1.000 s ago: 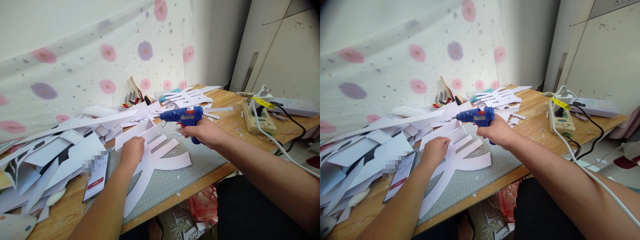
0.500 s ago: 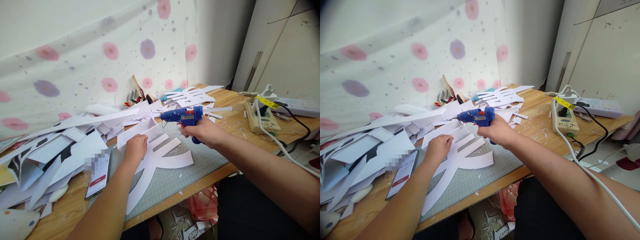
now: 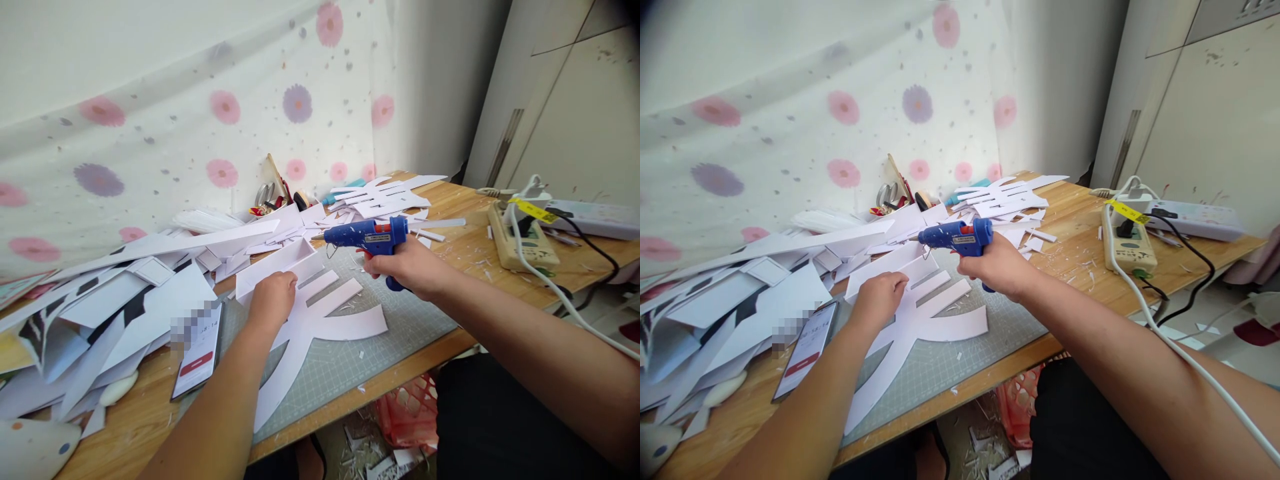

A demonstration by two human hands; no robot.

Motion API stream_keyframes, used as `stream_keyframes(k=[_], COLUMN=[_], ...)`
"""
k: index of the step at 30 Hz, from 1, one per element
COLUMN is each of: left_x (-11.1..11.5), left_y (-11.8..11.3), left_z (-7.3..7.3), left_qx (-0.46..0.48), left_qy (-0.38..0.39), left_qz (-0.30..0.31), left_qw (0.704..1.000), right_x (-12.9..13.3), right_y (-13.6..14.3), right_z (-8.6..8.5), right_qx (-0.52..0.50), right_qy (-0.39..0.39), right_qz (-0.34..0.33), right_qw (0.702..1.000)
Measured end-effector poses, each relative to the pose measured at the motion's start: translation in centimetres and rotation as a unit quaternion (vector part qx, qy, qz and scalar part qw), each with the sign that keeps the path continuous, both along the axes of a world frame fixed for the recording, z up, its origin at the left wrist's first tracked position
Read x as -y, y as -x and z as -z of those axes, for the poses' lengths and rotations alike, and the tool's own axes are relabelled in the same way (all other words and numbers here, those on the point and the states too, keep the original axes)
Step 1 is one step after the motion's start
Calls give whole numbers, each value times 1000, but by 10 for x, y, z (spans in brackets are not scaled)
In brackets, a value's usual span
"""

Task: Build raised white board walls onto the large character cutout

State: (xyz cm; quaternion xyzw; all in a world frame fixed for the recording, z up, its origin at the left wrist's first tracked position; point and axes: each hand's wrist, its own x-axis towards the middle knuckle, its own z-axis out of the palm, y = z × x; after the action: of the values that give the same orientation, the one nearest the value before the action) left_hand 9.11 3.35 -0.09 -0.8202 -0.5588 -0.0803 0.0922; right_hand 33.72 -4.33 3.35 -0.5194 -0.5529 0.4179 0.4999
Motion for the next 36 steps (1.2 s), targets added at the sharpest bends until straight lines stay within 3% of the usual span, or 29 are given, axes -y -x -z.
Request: stream_keyframes(k=[4, 7, 11, 25, 36], left_x=[1, -2, -7, -15, -15], left_y=[16, 26, 28, 23, 20], left_z=[-17, -22, -16, 0, 1], left_qx=[109, 114, 74, 125, 133], left_qy=[-41, -77, -77, -61, -78], left_qz=[-30, 12, 45, 134, 138], left_qw=[993, 990, 993, 981, 978], right_x=[1, 1, 2, 2, 4], right_y=[-2, -4, -4, -3, -2], right_z=[-1, 0, 1, 1, -3], right_qx=[0, -3, 2, 4, -1], right_qy=[5, 11, 19, 26, 7], right_qz=[4, 4, 5, 10, -1], right_qw=[1000, 1000, 1000, 1000, 1000])
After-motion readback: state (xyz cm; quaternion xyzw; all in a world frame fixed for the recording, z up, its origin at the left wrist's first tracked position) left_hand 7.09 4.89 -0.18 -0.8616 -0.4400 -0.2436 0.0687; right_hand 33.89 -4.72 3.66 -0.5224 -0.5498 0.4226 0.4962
